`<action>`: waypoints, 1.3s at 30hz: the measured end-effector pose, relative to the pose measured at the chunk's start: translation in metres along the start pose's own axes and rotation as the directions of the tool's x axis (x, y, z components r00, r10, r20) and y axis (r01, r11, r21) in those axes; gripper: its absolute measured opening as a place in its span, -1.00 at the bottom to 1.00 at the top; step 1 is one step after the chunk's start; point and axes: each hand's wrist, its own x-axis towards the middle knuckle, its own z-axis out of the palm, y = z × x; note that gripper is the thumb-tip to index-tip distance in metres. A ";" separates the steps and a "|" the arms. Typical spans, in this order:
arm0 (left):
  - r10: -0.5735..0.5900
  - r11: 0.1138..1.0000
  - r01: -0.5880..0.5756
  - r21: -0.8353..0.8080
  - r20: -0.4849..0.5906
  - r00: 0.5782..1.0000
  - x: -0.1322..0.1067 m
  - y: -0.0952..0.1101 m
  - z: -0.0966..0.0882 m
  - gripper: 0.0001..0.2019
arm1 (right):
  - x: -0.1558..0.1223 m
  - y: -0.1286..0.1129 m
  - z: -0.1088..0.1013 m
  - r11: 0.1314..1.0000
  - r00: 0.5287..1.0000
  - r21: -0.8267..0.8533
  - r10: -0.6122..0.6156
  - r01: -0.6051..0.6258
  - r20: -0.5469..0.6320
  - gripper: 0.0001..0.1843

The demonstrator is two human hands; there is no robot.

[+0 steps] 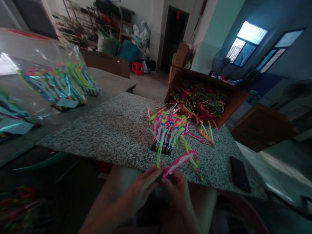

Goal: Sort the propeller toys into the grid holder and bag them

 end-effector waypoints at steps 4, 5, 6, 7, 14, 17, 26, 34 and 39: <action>-0.196 0.937 0.116 -0.329 -0.220 0.956 -0.002 -0.013 -0.017 -0.51 | 0.033 0.015 -0.027 0.972 0.948 -0.233 -0.105 0.034 -0.299 -0.70; -0.238 0.912 0.128 -0.390 -0.250 0.938 0.002 -0.017 -0.021 -0.47 | 0.044 0.020 -0.033 0.954 0.928 -0.297 -0.146 0.040 -0.342 -0.70; -0.281 0.886 0.141 -0.441 -0.269 0.921 0.008 -0.022 -0.024 -0.43 | 0.055 0.025 -0.037 0.933 0.912 -0.358 -0.184 0.044 -0.366 -0.70; -0.329 0.856 0.159 -0.492 -0.281 0.902 0.015 -0.028 -0.027 -0.41 | 0.065 0.028 -0.039 0.911 0.902 -0.410 -0.216 0.048 -0.375 -0.69; -0.452 0.819 0.208 -0.534 -0.377 0.808 0.063 -0.053 -0.033 -0.54 | 0.093 0.029 -0.024 0.760 0.887 -0.649 -0.297 -0.004 -0.353 -0.82; -0.317 0.929 0.213 -0.301 -0.358 0.878 0.076 -0.059 -0.033 -0.61 | 0.093 0.025 -0.020 0.694 0.891 -0.719 -0.296 -0.047 -0.344 -0.82; -0.047 0.972 0.120 0.203 -0.332 0.942 0.097 -0.083 -0.019 -0.79 | 0.093 0.023 -0.009 0.555 0.896 -0.819 -0.275 -0.149 -0.350 -0.83; -0.055 0.925 0.151 0.349 -0.269 0.962 0.095 -0.094 -0.009 -0.76 | 0.096 0.021 -0.008 0.537 0.904 -0.821 -0.229 -0.191 -0.360 -0.89; -0.063 0.869 0.183 0.460 -0.263 0.963 0.098 -0.094 -0.009 -0.74 | 0.107 0.020 -0.010 0.538 0.933 -0.822 -0.165 -0.186 -0.319 -0.90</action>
